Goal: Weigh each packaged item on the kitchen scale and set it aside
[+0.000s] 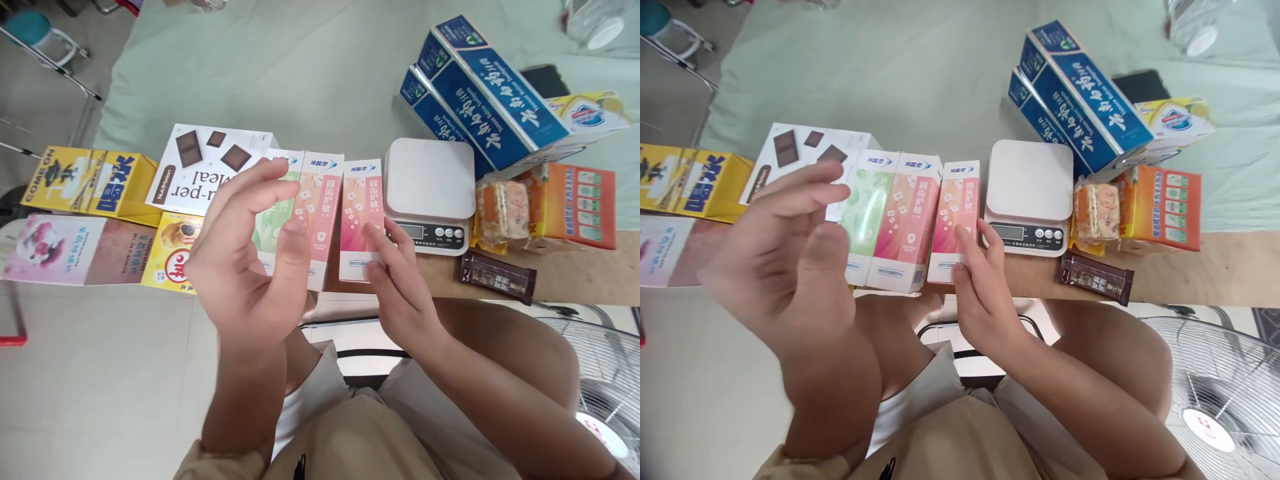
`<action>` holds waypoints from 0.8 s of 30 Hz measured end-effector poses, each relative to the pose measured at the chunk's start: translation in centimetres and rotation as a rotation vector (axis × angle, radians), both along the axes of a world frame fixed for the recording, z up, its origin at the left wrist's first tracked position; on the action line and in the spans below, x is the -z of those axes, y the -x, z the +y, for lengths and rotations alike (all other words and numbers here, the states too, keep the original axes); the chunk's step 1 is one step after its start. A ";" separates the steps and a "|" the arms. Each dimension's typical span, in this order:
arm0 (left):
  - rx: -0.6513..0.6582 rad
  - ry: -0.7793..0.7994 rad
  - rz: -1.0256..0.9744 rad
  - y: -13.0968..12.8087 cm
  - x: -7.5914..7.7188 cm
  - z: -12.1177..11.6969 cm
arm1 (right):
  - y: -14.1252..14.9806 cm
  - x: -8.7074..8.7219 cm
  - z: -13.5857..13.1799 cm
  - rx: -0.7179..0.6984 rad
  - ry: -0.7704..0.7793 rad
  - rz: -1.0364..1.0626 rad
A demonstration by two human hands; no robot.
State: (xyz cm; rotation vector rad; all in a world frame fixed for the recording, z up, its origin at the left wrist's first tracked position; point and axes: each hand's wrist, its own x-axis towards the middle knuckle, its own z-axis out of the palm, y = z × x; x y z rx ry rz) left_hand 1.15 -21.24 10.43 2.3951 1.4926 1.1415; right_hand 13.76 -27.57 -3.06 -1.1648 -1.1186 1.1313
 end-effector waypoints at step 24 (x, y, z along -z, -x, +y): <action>-0.017 0.071 0.025 0.3 0.9 1.4 | -1.1 1.1 0.4 -0.161 -0.340 -0.705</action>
